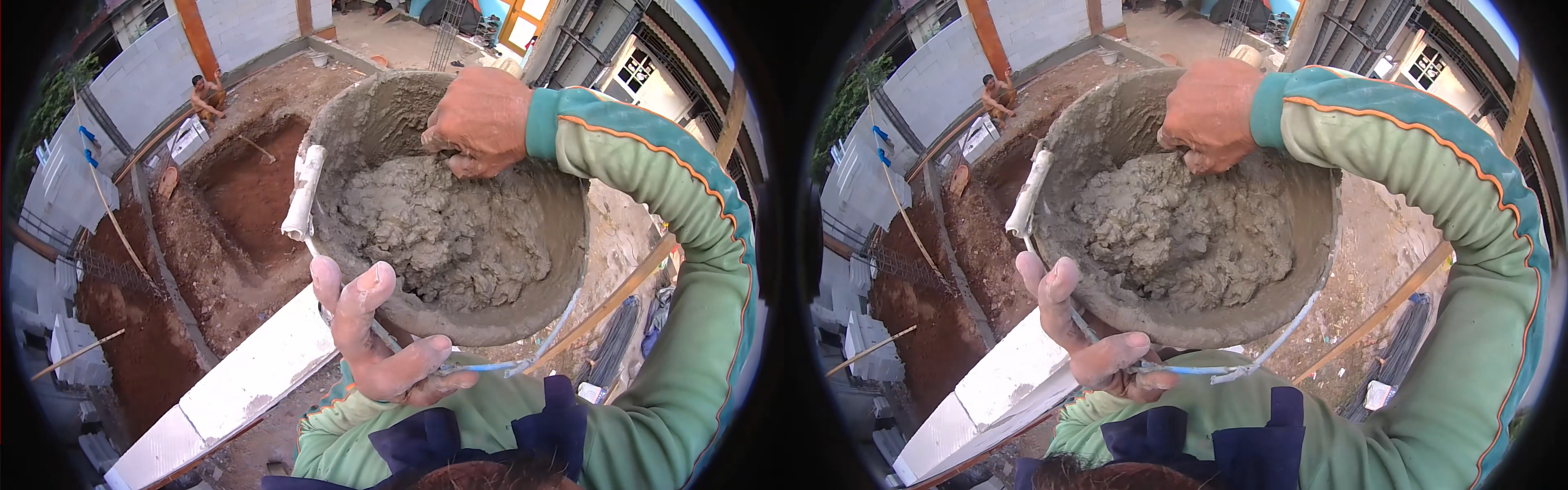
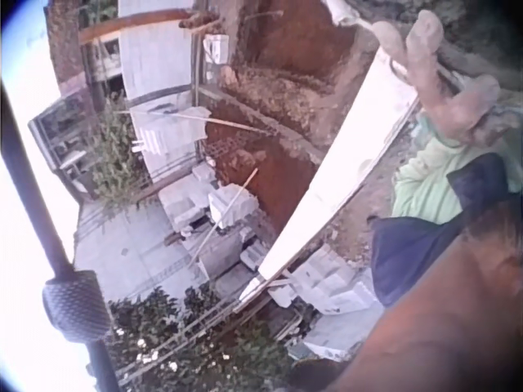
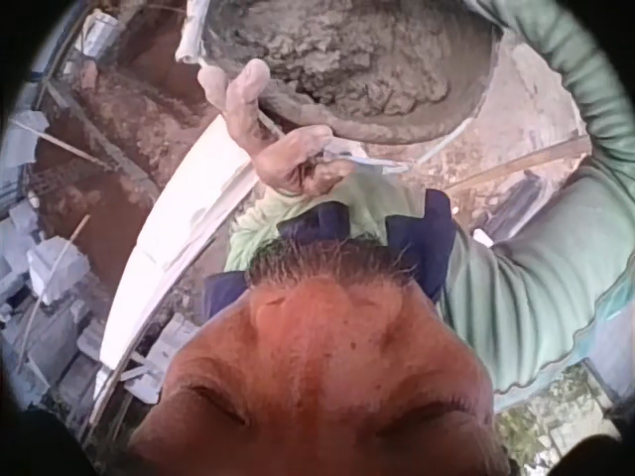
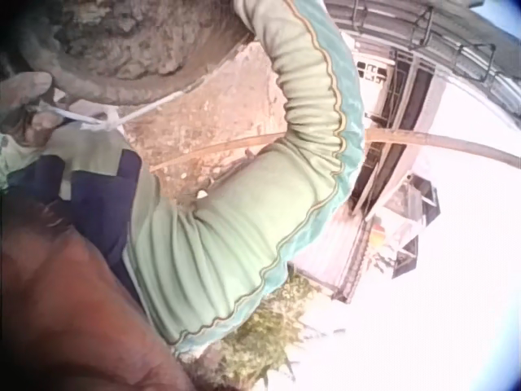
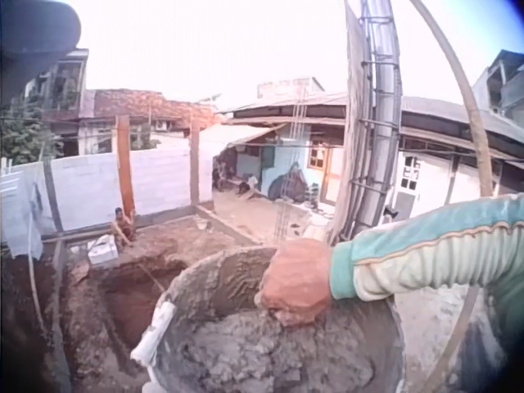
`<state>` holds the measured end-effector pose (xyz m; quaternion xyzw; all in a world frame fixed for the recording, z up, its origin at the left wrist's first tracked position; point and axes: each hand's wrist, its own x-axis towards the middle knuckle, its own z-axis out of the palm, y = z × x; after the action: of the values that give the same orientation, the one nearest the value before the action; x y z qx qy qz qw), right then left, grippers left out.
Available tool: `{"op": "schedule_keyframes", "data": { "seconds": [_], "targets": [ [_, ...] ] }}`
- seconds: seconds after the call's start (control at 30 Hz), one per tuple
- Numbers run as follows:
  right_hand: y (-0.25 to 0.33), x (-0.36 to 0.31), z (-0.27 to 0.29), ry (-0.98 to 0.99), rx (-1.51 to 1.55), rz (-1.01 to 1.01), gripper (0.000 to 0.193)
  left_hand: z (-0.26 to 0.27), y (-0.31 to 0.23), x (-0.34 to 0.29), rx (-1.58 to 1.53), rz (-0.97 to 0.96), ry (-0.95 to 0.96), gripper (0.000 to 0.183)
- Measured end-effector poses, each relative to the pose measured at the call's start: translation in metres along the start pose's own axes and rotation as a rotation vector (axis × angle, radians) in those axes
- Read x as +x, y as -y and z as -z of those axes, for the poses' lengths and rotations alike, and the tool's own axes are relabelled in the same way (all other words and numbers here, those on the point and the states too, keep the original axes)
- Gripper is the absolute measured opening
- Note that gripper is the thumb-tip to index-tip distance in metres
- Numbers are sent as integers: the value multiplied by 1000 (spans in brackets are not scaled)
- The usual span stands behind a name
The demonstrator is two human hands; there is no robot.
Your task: The person applies wet cement mortar to the top of a concrete block wall using a trowel, scooping mortar from a bucket and spreading it onto the wall and into a vertical rebar column.
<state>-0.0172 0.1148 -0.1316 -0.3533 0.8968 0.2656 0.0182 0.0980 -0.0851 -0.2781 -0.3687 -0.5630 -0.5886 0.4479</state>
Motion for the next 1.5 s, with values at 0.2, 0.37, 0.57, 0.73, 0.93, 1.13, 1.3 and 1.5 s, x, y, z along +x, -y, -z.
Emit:
{"op": "schedule_keyframes", "data": {
  "seconds": [0.2,0.37,0.57,0.73,0.93,1.13,1.3,1.5],
  "targets": [
    [-10,-62,2,163,391,-114,30,1,-1,3,22,-22,31,36],
    [-17,-77,18,277,405,-112,21,-11,-2,0,1,-49,-101,37],
    [-35,-102,17,303,1027,-204,21,-12,-3,-4,-49,-15,-121,35],
    [-47,-128,19,82,1186,-323,17,-1,-7,-5,-10,36,37,39],
    [-63,-203,14,35,1183,-517,20,-1,-1,-2,10,-26,46,35],
    [-59,-307,10,7,1276,-853,20,19,-8,14,204,-82,322,27],
    [-76,-352,8,131,1241,-1102,17,37,3,9,189,-31,330,31],
    [-172,-306,-57,924,982,-1425,20,21,1,-5,64,28,201,37]
  ]
}}
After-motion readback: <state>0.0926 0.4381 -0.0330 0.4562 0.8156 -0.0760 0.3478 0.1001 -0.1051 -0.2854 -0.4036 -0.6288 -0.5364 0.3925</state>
